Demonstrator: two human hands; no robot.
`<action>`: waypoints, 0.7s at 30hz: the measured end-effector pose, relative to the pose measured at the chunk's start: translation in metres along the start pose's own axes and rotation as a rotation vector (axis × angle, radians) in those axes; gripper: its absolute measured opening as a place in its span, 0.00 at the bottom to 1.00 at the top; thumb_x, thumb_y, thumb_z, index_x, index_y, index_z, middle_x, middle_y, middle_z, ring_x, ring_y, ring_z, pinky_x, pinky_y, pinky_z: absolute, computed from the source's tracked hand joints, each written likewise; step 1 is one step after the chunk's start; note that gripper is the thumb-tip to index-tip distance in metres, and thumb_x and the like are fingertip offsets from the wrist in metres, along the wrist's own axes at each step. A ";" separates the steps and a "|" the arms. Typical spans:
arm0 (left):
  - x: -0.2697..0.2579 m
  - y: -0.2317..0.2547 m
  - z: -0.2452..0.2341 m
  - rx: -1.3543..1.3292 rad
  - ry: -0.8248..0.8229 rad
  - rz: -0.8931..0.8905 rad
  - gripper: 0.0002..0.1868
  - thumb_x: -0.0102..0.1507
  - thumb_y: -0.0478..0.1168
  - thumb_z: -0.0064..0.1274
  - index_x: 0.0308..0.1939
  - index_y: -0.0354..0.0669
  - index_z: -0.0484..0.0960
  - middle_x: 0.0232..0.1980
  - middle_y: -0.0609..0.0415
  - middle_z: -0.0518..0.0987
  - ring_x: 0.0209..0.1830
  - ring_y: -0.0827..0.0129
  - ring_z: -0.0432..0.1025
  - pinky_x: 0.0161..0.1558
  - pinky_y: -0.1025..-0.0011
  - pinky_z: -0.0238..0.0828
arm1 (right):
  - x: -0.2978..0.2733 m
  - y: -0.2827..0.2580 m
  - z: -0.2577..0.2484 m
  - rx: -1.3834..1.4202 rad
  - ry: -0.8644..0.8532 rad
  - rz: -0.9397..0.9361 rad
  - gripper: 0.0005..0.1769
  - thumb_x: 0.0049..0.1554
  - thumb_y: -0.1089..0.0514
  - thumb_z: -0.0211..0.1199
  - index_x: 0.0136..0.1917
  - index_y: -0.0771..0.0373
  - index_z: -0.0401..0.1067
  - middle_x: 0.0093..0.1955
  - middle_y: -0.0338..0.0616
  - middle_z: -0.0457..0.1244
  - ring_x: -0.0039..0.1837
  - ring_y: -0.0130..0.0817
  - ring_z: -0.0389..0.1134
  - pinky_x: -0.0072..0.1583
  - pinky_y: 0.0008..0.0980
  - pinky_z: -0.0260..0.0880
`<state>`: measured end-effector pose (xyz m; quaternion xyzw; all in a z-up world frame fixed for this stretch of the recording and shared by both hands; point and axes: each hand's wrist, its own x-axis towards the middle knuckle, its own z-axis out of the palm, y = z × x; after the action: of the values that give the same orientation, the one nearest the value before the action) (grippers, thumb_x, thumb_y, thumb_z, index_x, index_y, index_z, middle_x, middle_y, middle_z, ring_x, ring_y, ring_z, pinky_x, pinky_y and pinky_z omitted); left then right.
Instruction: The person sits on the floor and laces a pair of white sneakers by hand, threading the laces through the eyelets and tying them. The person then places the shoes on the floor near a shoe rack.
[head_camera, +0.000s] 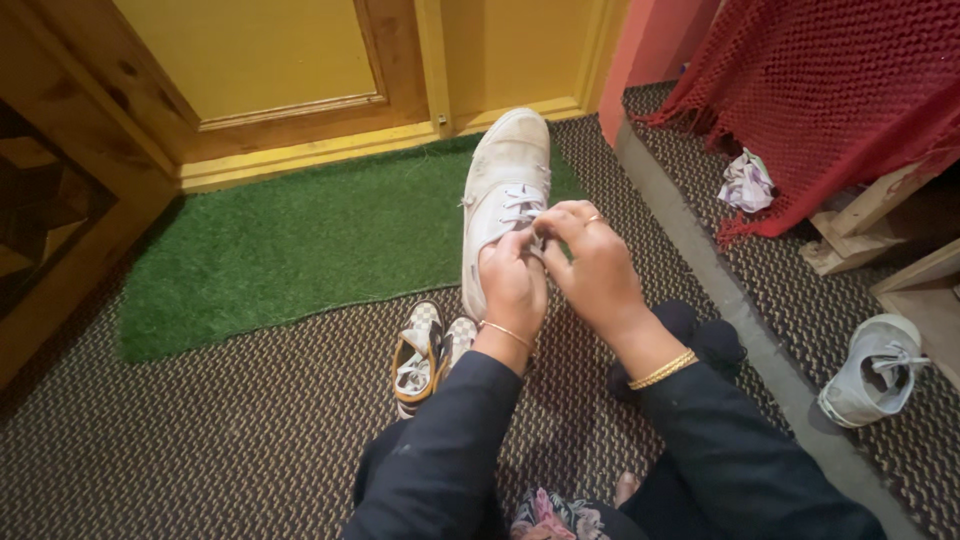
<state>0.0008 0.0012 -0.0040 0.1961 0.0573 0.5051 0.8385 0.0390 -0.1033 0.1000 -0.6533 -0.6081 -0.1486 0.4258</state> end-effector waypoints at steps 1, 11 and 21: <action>0.002 -0.002 -0.003 -0.029 -0.002 -0.003 0.07 0.67 0.28 0.46 0.39 0.27 0.80 0.40 0.48 0.81 0.39 0.67 0.75 0.42 0.71 0.71 | -0.001 0.001 0.000 0.008 -0.012 0.022 0.13 0.54 0.67 0.65 0.54 0.62 0.75 0.55 0.49 0.66 0.55 0.50 0.70 0.56 0.42 0.72; 0.004 -0.001 -0.003 -0.007 0.020 0.047 0.09 0.69 0.30 0.44 0.41 0.27 0.80 0.42 0.47 0.80 0.42 0.67 0.75 0.45 0.71 0.73 | 0.002 -0.014 -0.008 -0.128 0.076 -0.192 0.11 0.53 0.63 0.68 0.51 0.58 0.78 0.52 0.45 0.67 0.53 0.44 0.70 0.54 0.41 0.71; 0.020 0.025 -0.017 0.599 0.079 0.289 0.08 0.67 0.32 0.51 0.44 0.26 0.81 0.38 0.54 0.78 0.38 0.74 0.70 0.43 0.74 0.68 | -0.046 -0.069 -0.003 0.987 -0.247 0.192 0.04 0.64 0.65 0.61 0.53 0.67 0.71 0.47 0.44 0.68 0.50 0.33 0.73 0.55 0.32 0.73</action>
<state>-0.0156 0.0336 -0.0083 0.4203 0.2072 0.5866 0.6605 -0.0336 -0.1430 0.0950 -0.4401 -0.5890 0.2740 0.6200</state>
